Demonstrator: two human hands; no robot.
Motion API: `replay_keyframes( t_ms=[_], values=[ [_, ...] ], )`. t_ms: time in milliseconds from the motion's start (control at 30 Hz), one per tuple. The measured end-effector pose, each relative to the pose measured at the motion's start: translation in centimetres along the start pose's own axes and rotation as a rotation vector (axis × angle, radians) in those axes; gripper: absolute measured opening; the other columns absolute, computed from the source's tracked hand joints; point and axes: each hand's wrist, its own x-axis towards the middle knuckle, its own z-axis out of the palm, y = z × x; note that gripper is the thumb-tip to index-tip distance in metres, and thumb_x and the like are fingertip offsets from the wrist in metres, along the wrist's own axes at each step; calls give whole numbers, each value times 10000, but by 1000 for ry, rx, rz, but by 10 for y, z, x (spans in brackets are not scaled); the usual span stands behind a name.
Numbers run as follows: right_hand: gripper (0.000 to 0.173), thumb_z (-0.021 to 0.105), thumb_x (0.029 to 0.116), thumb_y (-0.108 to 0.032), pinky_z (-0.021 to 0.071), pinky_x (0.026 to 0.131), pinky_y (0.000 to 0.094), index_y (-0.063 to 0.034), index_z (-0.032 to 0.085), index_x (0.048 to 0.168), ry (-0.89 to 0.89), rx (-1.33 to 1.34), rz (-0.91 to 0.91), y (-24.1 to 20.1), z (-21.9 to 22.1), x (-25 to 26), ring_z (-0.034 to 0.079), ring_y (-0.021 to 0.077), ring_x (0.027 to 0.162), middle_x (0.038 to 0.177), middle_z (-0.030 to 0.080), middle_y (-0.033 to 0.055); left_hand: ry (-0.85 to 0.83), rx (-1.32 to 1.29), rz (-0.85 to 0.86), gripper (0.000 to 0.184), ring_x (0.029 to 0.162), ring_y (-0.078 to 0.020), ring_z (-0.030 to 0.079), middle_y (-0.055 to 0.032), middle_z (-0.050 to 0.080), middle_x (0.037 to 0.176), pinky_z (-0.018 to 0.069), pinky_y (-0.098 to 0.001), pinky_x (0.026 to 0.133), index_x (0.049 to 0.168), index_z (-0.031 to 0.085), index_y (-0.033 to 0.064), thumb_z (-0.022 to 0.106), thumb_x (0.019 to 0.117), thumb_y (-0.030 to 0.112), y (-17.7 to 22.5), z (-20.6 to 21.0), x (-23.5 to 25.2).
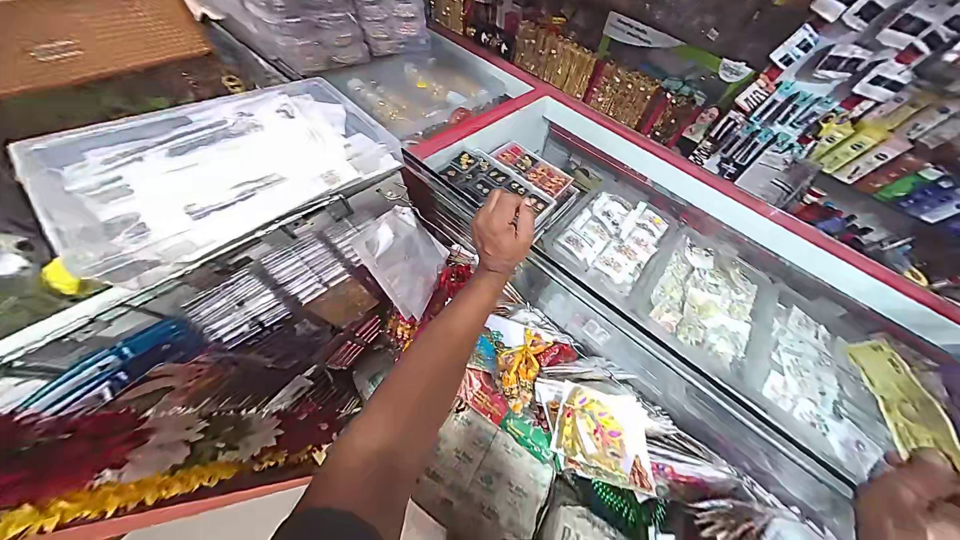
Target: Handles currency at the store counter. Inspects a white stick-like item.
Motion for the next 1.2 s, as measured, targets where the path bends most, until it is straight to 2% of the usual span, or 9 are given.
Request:
replay_keyframes(
  t_ms=[100, 267, 533, 633, 700, 867, 933, 1067, 1200],
  values=[
    [365, 465, 1078, -194, 554, 765, 290, 125, 529, 1242, -3, -64, -17, 8, -2, -1, 620, 111, 794, 992, 603, 172, -49, 8, -19, 268, 791, -212, 669, -107, 679, 883, 563, -385, 686, 873, 702, 43, 543, 1008, 210, 2, -4, 2],
    [354, 455, 1085, -193, 547, 754, 307, 117, 541, 1232, 13, -97, -1, -6, -3, -4, 618, 130, 787, 979, 608, 177, -41, 93, 10, 300, 782, -214, 660, -104, 666, 840, 527, -365, 664, 825, 683, 57, 526, 1016, 228, 4, -3, 6],
    [354, 461, 1080, -198, 552, 755, 313, 105, 547, 1241, 0, -101, -7, -1, -4, -3, 634, 143, 789, 987, 626, 174, -96, 168, 6, 307, 768, -232, 665, -113, 665, 839, 525, -381, 640, 845, 688, 58, 515, 1018, 244, 8, -5, 7],
    [373, 449, 1086, -224, 566, 779, 322, 99, 551, 1242, -16, -91, -17, 8, -3, 0, 652, 145, 818, 1003, 636, 173, -141, 167, 2, 334, 846, -266, 696, -146, 699, 912, 558, -437, 715, 903, 712, 41, 497, 1035, 260, 8, -8, 11],
    [406, 442, 1086, -261, 569, 829, 367, 85, 545, 1273, -58, -91, 33, 15, -7, -4, 667, 182, 882, 1063, 644, 191, -233, 196, -23, 365, 923, -287, 702, -169, 711, 989, 559, -468, 789, 936, 719, 32, 470, 1039, 278, 11, -14, 9],
    [413, 427, 1099, -329, 567, 825, 381, 27, 527, 1282, -61, -101, 50, 19, -5, 0, 665, 167, 871, 1034, 637, 132, -266, 276, -10, 386, 880, -261, 666, -139, 672, 915, 497, -430, 758, 838, 644, 49, 440, 1032, 314, 12, -10, 18],
    [403, 432, 1098, -322, 567, 807, 377, 26, 528, 1278, -49, -107, 36, 19, -5, 1, 662, 160, 842, 1007, 635, 127, -330, 308, -77, 384, 914, -257, 664, -134, 679, 946, 489, -441, 793, 872, 655, 47, 451, 1011, 341, 16, -11, 21],
    [385, 438, 1097, -322, 573, 775, 348, 6, 530, 1276, -48, -121, 28, 19, -6, 1, 658, 141, 804, 994, 630, 109, -517, 324, -355, 351, 1002, -226, 650, -90, 690, 1035, 477, -472, 890, 999, 677, 87, 511, 942, 390, 31, -17, 39],
    [391, 434, 1096, -320, 573, 784, 361, 13, 526, 1279, -67, -148, 8, 15, -7, 2, 662, 159, 816, 1004, 630, 121, -556, 382, -469, 297, 1029, -199, 666, -56, 706, 1021, 491, -472, 901, 983, 698, 131, 571, 884, 380, 38, -14, 45]
  ],
)
